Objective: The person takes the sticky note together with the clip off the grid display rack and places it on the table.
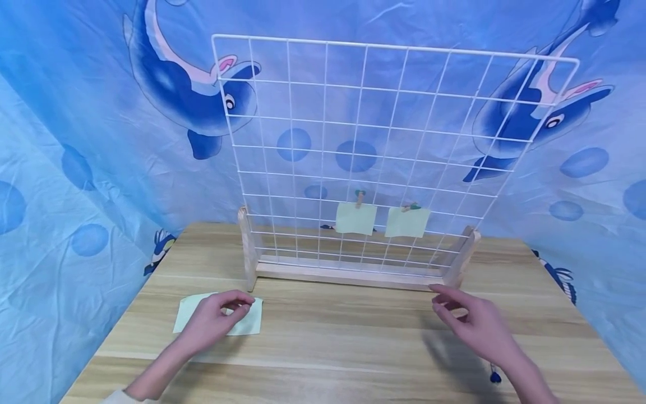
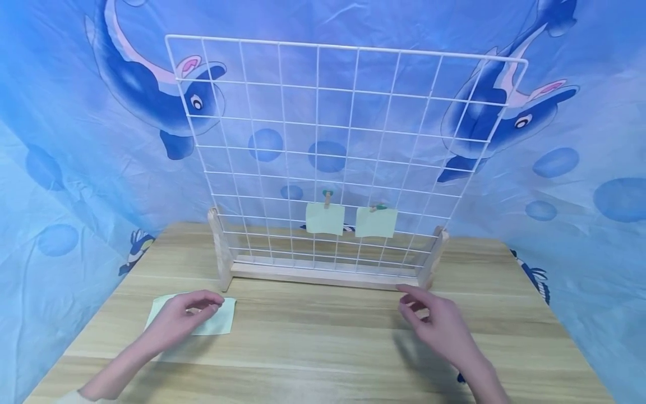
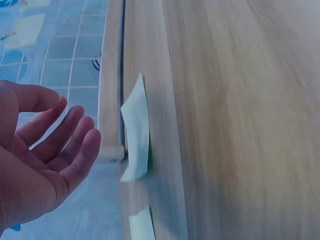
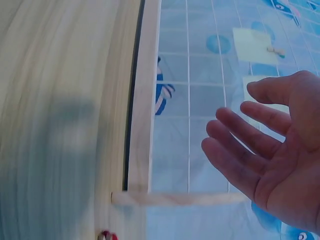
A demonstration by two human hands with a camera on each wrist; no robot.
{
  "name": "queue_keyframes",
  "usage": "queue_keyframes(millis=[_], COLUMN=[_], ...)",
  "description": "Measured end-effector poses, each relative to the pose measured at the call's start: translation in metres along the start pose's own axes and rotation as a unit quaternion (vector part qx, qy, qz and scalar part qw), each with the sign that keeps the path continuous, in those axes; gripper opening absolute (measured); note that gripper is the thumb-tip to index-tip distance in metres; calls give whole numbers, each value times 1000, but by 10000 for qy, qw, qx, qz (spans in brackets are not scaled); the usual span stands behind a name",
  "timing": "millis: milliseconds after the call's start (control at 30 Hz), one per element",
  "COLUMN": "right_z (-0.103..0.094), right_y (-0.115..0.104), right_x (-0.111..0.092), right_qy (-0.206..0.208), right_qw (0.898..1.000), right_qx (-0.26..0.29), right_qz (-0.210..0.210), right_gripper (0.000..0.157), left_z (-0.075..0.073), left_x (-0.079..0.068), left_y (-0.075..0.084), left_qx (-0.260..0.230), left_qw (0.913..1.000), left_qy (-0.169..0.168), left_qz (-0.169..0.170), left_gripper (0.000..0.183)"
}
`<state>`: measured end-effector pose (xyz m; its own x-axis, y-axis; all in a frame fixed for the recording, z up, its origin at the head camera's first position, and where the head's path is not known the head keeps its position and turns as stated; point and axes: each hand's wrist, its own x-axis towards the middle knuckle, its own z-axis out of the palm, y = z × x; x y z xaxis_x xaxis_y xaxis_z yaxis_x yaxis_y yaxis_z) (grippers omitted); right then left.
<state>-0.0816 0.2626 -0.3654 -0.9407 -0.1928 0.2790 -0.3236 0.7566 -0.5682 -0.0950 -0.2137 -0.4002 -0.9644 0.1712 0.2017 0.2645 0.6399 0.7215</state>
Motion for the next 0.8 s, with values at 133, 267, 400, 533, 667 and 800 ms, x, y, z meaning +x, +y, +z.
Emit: queue_keyframes(millis=[133, 267, 400, 533, 667, 800], right_z=[5, 7, 10, 12, 15, 18], right_y=[-8, -15, -24, -37, -51, -65], right_x=[7, 14, 24, 36, 50, 64], right_qy=[110, 324, 545, 843, 1073, 1198], right_qw=[9990, 9956, 9907, 9816, 9752, 9741], right_qx=[111, 31, -229, -515, -421, -86], right_qz=[-411, -874, -1228, -1633, -1890, -1918], right_gripper=[35, 36, 38, 39, 37, 37], left_z=[6, 12, 19, 27, 37, 47], left_x=[6, 13, 21, 29, 41, 55], left_y=[4, 12, 22, 32, 42, 52], left_qx=[-106, -376, -718, -1187, -1894, -2595], left_qw=[9999, 9993, 9973, 9928, 9807, 9632], left_qy=[9, 44, 119, 99, 12, -24], left_qz=[83, 28, 47, -94, -491, -704], left_gripper=[11, 12, 12, 14, 17, 21])
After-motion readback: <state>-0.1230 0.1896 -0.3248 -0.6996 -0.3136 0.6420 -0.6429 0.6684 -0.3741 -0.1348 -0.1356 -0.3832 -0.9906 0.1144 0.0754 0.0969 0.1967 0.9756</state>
